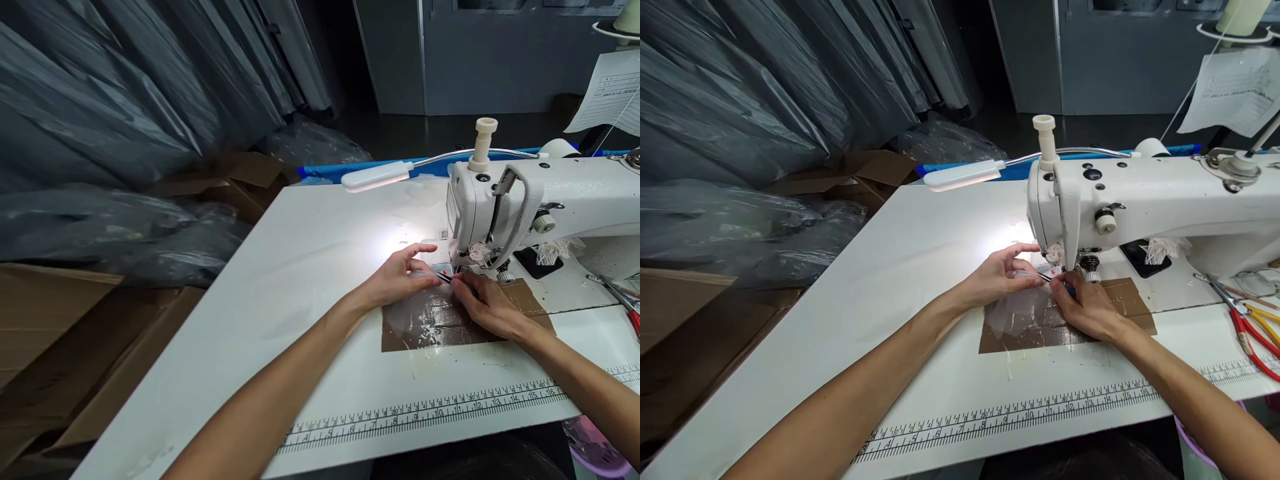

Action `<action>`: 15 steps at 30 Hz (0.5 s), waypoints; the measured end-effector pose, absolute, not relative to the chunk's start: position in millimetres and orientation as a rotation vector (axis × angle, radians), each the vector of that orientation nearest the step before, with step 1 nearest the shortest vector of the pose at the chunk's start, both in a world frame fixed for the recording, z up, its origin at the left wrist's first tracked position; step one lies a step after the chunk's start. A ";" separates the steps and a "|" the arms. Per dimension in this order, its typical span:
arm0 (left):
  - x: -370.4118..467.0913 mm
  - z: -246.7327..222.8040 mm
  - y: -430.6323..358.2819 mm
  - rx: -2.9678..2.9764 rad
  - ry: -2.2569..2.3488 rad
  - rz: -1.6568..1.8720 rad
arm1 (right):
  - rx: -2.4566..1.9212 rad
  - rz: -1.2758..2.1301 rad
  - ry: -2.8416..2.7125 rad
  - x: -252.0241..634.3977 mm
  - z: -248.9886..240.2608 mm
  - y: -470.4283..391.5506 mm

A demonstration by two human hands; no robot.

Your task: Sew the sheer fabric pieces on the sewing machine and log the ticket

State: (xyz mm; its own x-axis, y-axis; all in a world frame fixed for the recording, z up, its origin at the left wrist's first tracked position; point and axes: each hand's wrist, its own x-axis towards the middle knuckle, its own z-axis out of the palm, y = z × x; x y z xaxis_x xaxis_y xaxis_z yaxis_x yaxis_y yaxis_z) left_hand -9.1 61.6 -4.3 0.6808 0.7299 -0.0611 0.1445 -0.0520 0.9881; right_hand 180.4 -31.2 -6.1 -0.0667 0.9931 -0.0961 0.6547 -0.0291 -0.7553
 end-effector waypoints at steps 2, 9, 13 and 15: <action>-12.4 -1.8 63.3 1.632 0.743 0.554 | -1.751 0.942 -1.715 183.3 -9.5 -28.8; -5.7 1.4 56.7 1.913 0.726 0.522 | -1.737 0.878 -1.738 182.1 -14.9 -26.3; 1.0 -4.8 53.7 1.755 0.739 0.523 | -1.735 0.886 -1.735 181.6 -12.4 -26.8; 1.1 -7.4 54.5 1.635 0.726 0.519 | -1.743 0.884 -1.727 183.4 -8.7 -28.4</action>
State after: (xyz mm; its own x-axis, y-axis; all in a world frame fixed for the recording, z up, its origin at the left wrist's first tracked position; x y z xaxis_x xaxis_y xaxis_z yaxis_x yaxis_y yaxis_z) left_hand 1.1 54.5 -7.4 0.7042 0.7076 -0.0584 0.1740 -0.0923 0.9804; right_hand 183.4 -28.4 -8.7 -0.0300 0.9959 -0.0848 0.6513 -0.0448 -0.7575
